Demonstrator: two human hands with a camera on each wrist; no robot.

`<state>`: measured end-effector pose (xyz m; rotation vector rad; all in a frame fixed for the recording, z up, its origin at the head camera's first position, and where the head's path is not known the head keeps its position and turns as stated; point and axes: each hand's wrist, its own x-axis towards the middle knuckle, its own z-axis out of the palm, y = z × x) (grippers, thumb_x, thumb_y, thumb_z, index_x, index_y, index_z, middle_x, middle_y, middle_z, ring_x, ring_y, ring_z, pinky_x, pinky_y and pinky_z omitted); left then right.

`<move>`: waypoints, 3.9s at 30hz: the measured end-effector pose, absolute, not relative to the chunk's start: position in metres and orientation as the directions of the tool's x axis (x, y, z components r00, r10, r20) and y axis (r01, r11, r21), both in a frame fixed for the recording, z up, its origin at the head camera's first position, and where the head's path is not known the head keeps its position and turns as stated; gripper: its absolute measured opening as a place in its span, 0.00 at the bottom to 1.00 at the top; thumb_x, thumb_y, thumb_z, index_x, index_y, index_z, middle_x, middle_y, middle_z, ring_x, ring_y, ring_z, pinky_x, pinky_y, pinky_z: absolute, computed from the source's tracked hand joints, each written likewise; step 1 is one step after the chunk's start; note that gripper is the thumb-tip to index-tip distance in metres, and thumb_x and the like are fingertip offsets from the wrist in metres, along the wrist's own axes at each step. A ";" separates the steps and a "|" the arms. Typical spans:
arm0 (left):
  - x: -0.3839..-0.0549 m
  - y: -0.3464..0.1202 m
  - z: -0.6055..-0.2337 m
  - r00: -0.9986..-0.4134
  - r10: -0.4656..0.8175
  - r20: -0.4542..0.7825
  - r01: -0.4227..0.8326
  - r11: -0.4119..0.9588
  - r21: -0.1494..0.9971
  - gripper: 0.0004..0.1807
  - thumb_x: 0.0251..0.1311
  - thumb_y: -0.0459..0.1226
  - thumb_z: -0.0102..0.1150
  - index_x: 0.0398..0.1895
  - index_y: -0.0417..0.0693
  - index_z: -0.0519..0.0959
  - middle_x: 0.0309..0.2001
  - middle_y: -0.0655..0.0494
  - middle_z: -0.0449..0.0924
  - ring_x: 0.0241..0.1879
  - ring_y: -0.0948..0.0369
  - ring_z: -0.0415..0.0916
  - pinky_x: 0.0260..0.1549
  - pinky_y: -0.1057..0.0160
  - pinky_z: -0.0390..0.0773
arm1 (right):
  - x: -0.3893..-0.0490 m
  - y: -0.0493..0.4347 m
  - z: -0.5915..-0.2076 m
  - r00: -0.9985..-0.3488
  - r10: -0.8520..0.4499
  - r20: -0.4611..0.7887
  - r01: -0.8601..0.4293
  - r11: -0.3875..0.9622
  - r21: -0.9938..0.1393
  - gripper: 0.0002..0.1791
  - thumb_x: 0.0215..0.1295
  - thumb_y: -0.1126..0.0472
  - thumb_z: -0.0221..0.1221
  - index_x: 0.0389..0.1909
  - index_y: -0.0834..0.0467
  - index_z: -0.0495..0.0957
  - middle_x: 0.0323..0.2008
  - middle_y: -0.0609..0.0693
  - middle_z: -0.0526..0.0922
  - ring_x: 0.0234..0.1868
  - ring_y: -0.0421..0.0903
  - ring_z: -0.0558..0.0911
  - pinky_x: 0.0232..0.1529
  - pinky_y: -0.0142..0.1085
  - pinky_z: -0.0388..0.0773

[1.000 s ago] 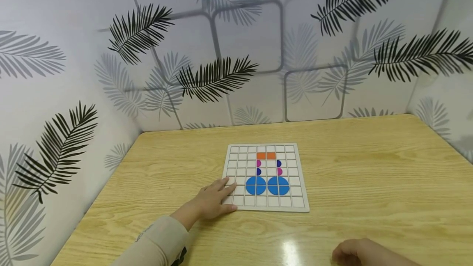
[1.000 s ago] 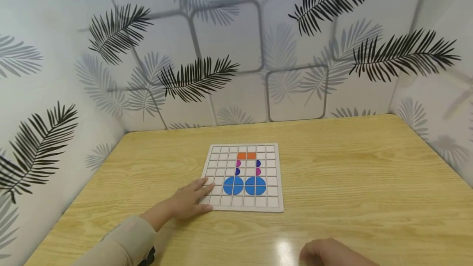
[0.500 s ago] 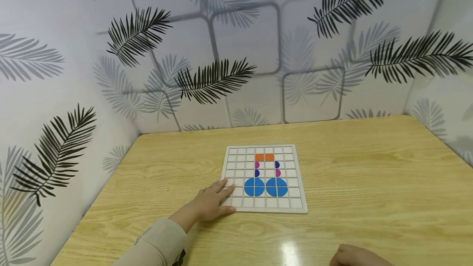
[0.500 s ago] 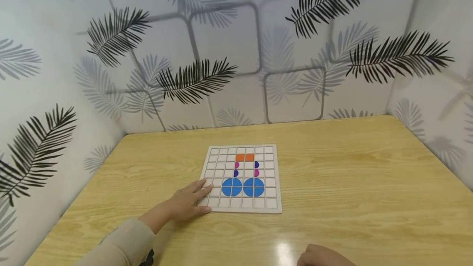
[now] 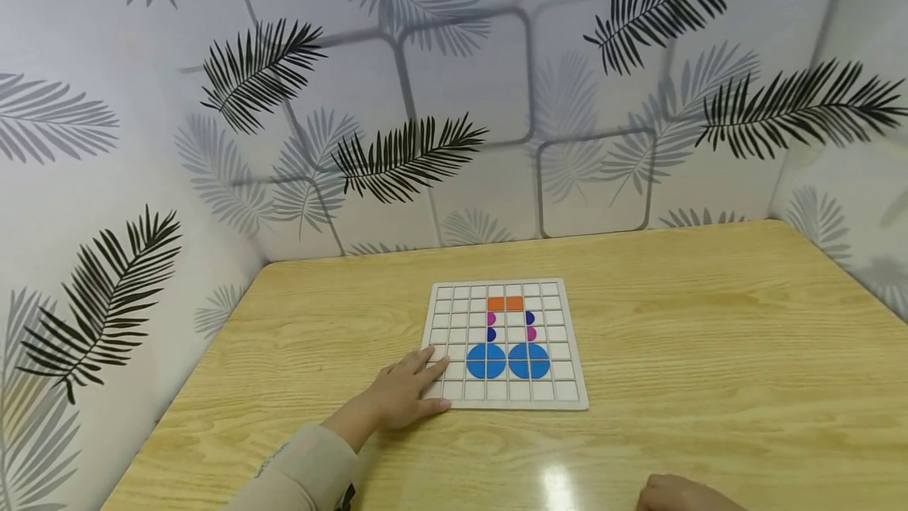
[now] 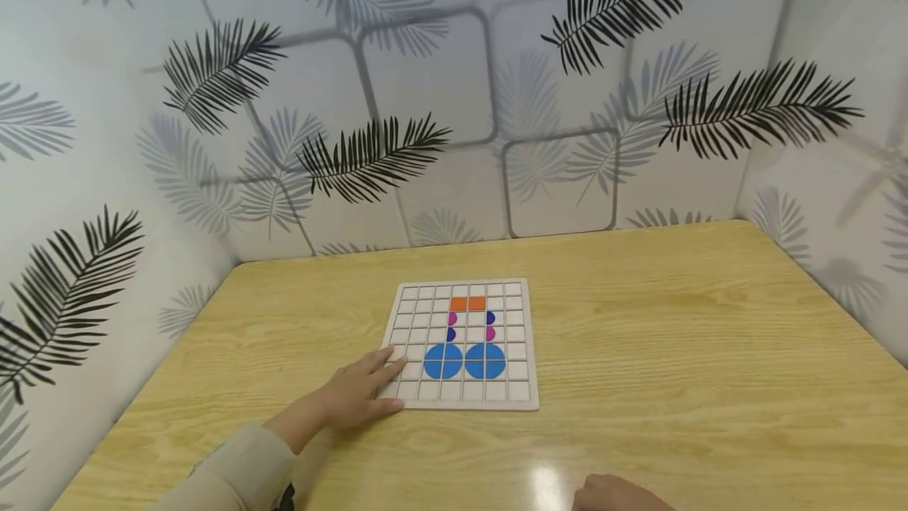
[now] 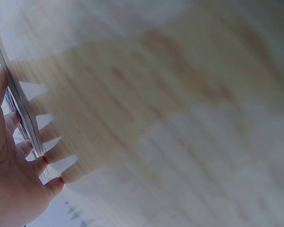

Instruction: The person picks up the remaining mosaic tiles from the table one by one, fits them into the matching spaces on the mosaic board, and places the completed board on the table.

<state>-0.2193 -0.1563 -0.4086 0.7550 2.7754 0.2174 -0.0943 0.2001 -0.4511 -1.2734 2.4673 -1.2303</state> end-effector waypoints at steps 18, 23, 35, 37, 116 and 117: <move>-0.220 -0.158 -0.411 -0.832 0.513 -0.211 0.471 0.854 0.222 0.37 0.56 0.60 0.38 0.66 0.55 0.50 0.66 0.49 0.42 0.63 0.49 0.39 0.55 0.46 0.46 | -0.090 0.196 -0.442 -0.719 -0.692 0.055 -0.336 0.278 -0.900 0.07 0.58 0.66 0.52 0.22 0.55 0.72 0.16 0.32 0.69 0.16 0.26 0.67 0.10 0.25 0.66; -0.220 -0.157 -0.409 -0.834 0.506 -0.221 0.464 0.859 0.219 0.36 0.56 0.59 0.38 0.66 0.55 0.50 0.66 0.49 0.42 0.63 0.49 0.39 0.55 0.46 0.46 | -0.097 0.200 -0.438 -0.680 -0.730 0.064 -0.346 0.243 -0.906 0.05 0.57 0.67 0.53 0.24 0.57 0.71 0.19 0.34 0.72 0.19 0.27 0.69 0.13 0.28 0.67; -0.219 -0.156 -0.406 -0.823 0.529 -0.205 0.487 0.844 0.225 0.36 0.57 0.58 0.39 0.65 0.52 0.51 0.66 0.47 0.43 0.63 0.47 0.40 0.55 0.45 0.46 | -0.114 0.200 -0.418 -0.607 -0.789 0.096 -0.317 0.129 -0.940 0.02 0.57 0.69 0.52 0.29 0.60 0.71 0.24 0.37 0.71 0.25 0.29 0.70 0.20 0.29 0.71; -0.220 -0.156 -0.406 -0.822 0.532 -0.202 0.492 0.843 0.219 0.36 0.57 0.58 0.39 0.65 0.52 0.51 0.66 0.46 0.43 0.63 0.47 0.41 0.55 0.45 0.46 | -0.117 0.201 -0.416 -0.609 -0.786 0.103 -0.339 0.141 -0.930 0.00 0.57 0.67 0.52 0.29 0.60 0.70 0.25 0.38 0.71 0.25 0.29 0.69 0.20 0.28 0.70; -0.219 -0.157 -0.406 -0.829 0.514 -0.219 0.465 0.852 0.238 0.35 0.56 0.57 0.41 0.65 0.54 0.52 0.66 0.49 0.43 0.63 0.49 0.41 0.55 0.46 0.47 | -0.320 0.135 -0.406 -0.980 -0.188 0.069 -0.177 0.656 -0.733 0.03 0.54 0.72 0.54 0.29 0.64 0.74 0.29 0.54 0.74 0.32 0.50 0.70 0.34 0.38 0.70; -0.219 -0.157 -0.406 -0.829 0.515 -0.220 0.466 0.852 0.237 0.35 0.56 0.57 0.41 0.65 0.54 0.52 0.66 0.49 0.43 0.63 0.49 0.41 0.55 0.46 0.47 | -0.322 0.134 -0.406 -0.979 -0.190 0.070 -0.180 0.657 -0.732 0.03 0.54 0.72 0.54 0.29 0.64 0.74 0.29 0.54 0.74 0.32 0.50 0.70 0.33 0.38 0.70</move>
